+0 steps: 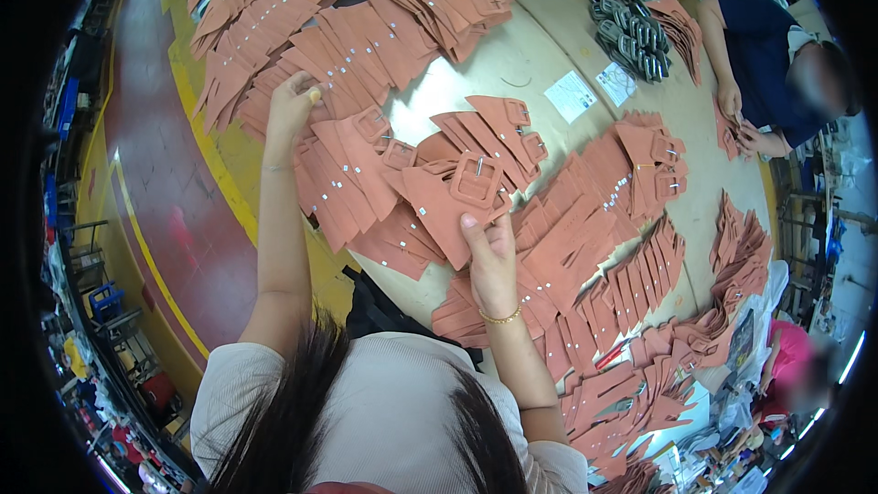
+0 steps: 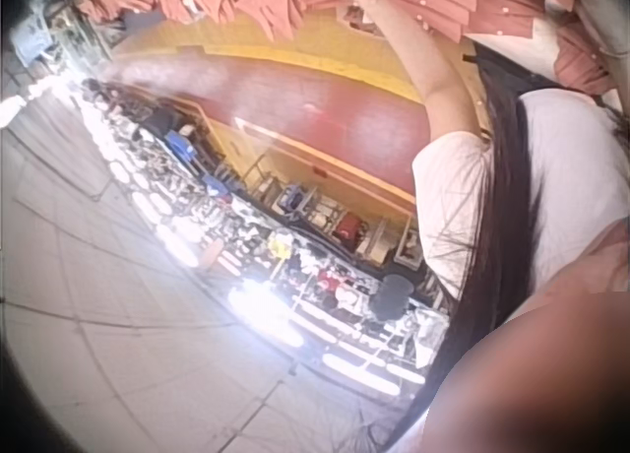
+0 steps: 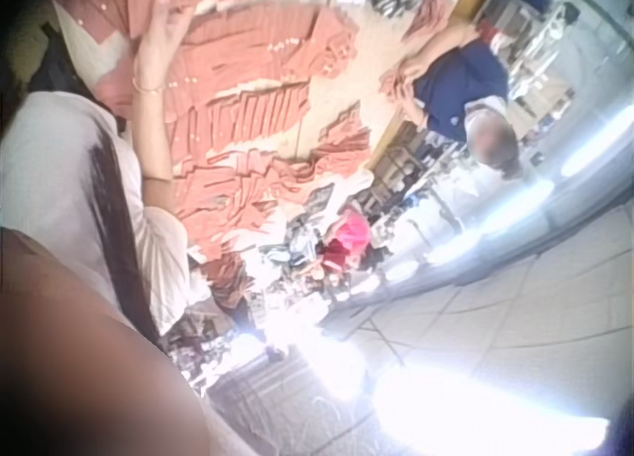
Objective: The person repeatedly picks up pink fabric belt pieces, aligns them with metal buckles, and stacks them on a table. The person also handles green belt pieces with buckles and stacks them separately. The task involves repetitive pick, align, and stack motions.
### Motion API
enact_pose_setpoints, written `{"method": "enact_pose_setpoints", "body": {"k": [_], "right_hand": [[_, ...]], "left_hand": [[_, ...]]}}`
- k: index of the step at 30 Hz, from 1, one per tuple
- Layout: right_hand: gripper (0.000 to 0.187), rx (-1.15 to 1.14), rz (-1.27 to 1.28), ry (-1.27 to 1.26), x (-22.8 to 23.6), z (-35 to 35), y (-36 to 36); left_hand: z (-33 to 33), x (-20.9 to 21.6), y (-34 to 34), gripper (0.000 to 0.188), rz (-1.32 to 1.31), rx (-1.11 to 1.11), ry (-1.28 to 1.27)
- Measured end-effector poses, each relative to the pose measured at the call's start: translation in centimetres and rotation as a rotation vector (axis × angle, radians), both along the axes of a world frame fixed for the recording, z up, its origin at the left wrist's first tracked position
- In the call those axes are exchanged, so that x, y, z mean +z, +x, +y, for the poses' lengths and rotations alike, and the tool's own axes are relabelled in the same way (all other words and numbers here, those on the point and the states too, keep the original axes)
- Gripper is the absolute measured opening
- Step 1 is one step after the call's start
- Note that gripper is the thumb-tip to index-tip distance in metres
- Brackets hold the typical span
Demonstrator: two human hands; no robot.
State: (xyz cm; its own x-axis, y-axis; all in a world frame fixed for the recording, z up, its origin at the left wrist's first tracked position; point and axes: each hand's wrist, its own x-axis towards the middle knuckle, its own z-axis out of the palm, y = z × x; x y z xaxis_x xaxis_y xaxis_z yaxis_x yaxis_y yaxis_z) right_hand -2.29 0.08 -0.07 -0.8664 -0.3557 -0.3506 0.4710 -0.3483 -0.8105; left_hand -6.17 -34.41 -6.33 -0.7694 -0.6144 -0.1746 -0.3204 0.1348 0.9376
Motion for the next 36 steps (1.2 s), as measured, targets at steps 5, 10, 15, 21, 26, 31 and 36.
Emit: {"method": "enact_pose_setpoints", "body": {"k": [5, 10, 15, 21, 26, 31, 36], "right_hand": [[0.049, 0.014, -0.008, 0.006, 0.0, 0.0, 0.1], [0.047, 0.019, 0.009, 0.004, 0.1, 0.2, 0.3], [0.049, 0.020, 0.052, -0.004, 0.0, 0.4, 0.5], [0.050, 0.013, 0.052, 0.001, 0.2, 1.2, 0.3], [0.048, -0.029, 0.069, 0.017, 0.4, 2.1, 0.0], [0.046, -0.054, 0.067, 0.041, 0.1, 2.7, -0.3], [0.044, -0.111, 0.078, 0.011, 0.1, 3.3, -0.3]], "left_hand": [[0.7, -0.6, -0.8, 0.033, -0.026, 0.059, -0.272], [2.0, -0.7, -1.9, 0.035, -0.017, 0.157, -0.715], [2.5, 0.8, -2.4, 0.036, -0.237, 0.138, -0.656], [3.6, 1.5, -3.6, 0.038, -0.032, 0.089, -0.663], [2.4, 1.9, -3.8, 0.039, 0.094, 0.011, -0.632], [1.0, 3.8, -3.8, 0.031, 0.050, -0.038, -0.906], [-0.1, 8.0, -3.4, 0.033, 0.043, 0.019, -0.981]]}}
